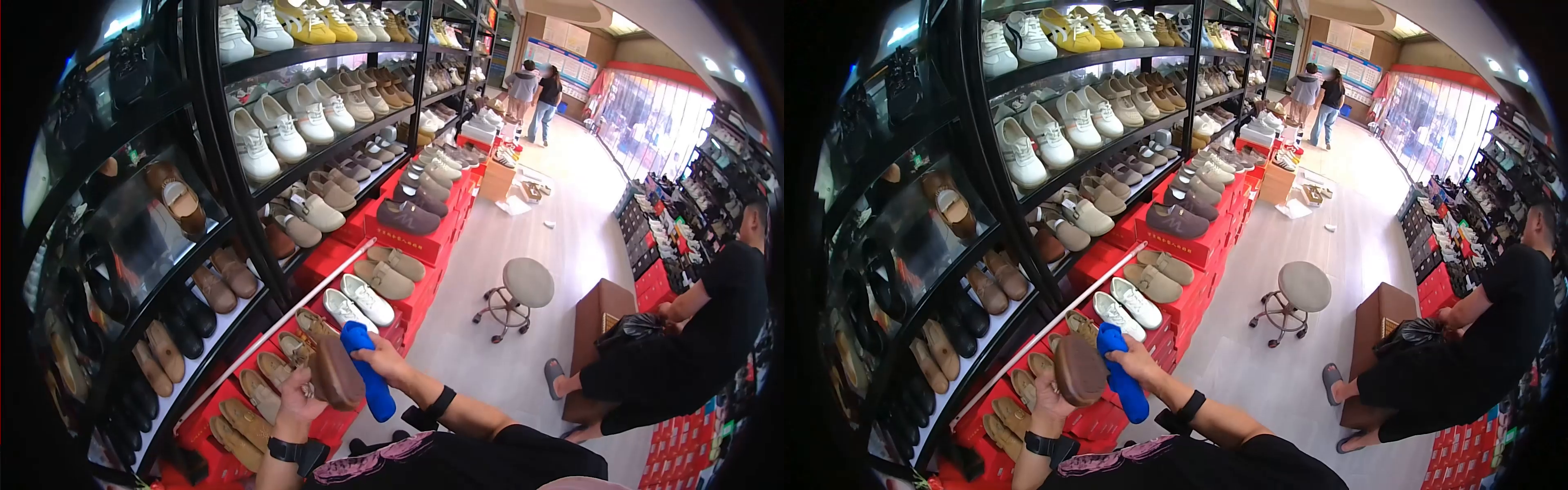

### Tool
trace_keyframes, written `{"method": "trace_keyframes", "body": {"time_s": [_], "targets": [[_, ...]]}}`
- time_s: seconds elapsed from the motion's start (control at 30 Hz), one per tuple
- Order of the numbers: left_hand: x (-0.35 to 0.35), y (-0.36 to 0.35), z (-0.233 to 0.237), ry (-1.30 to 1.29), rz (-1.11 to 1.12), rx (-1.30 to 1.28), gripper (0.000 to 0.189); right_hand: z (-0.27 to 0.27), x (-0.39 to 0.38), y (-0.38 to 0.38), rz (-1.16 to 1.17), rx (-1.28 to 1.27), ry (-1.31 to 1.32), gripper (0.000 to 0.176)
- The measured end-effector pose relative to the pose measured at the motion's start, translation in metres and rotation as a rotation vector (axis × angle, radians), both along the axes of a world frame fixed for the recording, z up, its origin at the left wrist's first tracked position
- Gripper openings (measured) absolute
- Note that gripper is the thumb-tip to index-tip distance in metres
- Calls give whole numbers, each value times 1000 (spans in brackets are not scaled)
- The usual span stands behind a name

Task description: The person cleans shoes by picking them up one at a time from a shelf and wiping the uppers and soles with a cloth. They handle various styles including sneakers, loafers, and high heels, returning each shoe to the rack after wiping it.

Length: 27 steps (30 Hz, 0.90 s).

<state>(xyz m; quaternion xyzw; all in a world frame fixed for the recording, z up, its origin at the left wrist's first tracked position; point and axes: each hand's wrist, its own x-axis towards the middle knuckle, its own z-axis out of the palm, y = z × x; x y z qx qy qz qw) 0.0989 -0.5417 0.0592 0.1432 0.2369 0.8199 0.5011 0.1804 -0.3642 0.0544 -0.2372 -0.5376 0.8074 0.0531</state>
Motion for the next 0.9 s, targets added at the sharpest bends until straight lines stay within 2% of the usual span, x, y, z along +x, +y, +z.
{"method": "trace_keyframes", "body": {"time_s": [0.03,0.07,0.33,0.4,0.47,0.53,0.6,0.67,0.83,0.9], "targets": [[-1,1,2,-103,-27,-6,54,-8,-2,-1,31,151,30,37],[0,2,6,-97,-29,-7,54,-13,-4,-1,62,302,59,38],[12,3,27,-57,10,-84,46,7,6,2,176,372,103,39],[13,4,28,-12,23,-123,46,8,8,5,205,273,202,38],[14,4,26,139,91,-254,42,17,14,10,232,191,205,37],[11,3,19,134,88,-244,41,26,18,15,232,58,152,36],[9,1,13,126,86,-233,40,42,29,21,221,44,169,38],[8,-1,7,81,131,-308,38,51,37,29,208,-64,181,39],[9,1,-6,33,240,-376,37,69,60,55,236,-191,297,49],[12,5,-7,9,286,-387,38,75,70,61,245,-252,333,48]]}}
